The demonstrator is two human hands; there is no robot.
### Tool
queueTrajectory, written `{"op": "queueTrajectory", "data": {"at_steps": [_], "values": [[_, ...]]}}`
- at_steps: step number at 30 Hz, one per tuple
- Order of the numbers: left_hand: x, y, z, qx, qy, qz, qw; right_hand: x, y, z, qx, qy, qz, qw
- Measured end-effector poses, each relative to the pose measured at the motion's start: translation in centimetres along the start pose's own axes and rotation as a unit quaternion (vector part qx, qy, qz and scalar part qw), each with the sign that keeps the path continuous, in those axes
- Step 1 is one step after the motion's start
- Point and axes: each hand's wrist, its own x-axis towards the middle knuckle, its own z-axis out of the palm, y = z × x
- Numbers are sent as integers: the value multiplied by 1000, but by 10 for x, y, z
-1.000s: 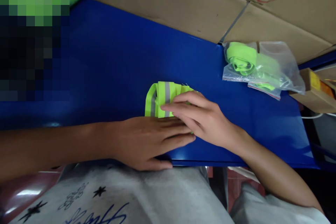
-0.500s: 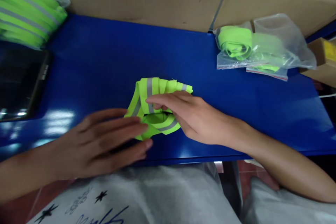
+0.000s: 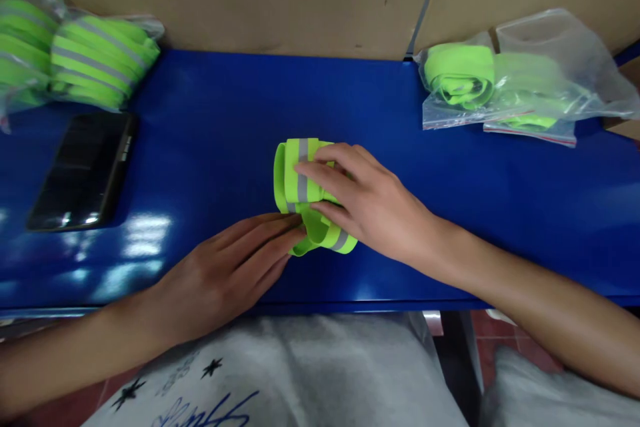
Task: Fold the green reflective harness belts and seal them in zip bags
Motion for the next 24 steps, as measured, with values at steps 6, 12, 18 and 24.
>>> {"op": "queueTrajectory", "data": {"at_steps": [6, 12, 18, 24], "values": [[19, 6, 3, 64, 0, -45, 997, -2, 3, 0, -7, 23, 1, 1000], [19, 5, 5, 46, 2, -76, 996, -1, 4, 1, -24, 45, -12, 999], [18, 5, 4, 23, -26, -119, 992, -1, 4, 4, -30, 67, 2, 997], [27, 10, 8, 26, -42, -86, 995, -1, 1, 8, -16, 71, 8, 997]]}}
